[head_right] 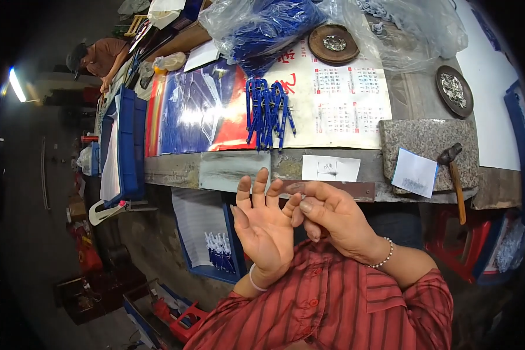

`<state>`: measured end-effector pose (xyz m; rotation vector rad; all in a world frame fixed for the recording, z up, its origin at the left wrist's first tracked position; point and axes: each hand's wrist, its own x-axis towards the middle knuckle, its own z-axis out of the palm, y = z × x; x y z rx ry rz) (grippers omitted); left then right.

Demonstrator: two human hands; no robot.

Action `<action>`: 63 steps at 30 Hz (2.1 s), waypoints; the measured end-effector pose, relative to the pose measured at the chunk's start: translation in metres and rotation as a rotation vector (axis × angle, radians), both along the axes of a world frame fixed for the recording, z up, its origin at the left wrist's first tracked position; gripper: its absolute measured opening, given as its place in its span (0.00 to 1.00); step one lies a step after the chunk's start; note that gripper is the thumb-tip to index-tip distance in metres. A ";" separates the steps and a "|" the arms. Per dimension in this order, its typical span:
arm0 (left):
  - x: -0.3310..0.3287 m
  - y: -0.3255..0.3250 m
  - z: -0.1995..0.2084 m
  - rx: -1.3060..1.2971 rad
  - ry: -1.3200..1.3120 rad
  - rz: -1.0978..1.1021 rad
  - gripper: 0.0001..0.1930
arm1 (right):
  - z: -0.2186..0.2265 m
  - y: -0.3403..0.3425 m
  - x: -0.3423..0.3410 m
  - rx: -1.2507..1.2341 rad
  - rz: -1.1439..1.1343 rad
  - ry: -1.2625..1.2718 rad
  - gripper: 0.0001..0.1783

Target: Manually assembling small blue plastic hardware components by inserting white plastic parts and metal rings, then securing them with a hammer.

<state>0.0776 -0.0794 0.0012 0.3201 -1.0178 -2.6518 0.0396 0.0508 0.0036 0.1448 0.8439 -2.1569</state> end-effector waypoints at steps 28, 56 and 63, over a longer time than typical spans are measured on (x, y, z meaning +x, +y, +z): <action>0.113 -0.060 -0.176 -1.272 -0.565 -0.596 0.21 | 0.000 0.021 0.009 0.314 0.393 0.406 0.08; -0.166 -0.081 -0.056 -1.881 -0.199 -0.008 0.27 | 0.132 0.031 -0.022 -0.025 0.461 0.865 0.19; -0.178 -0.086 -0.060 -1.837 -0.226 0.042 0.21 | 0.024 0.054 -0.011 0.425 0.218 0.491 0.19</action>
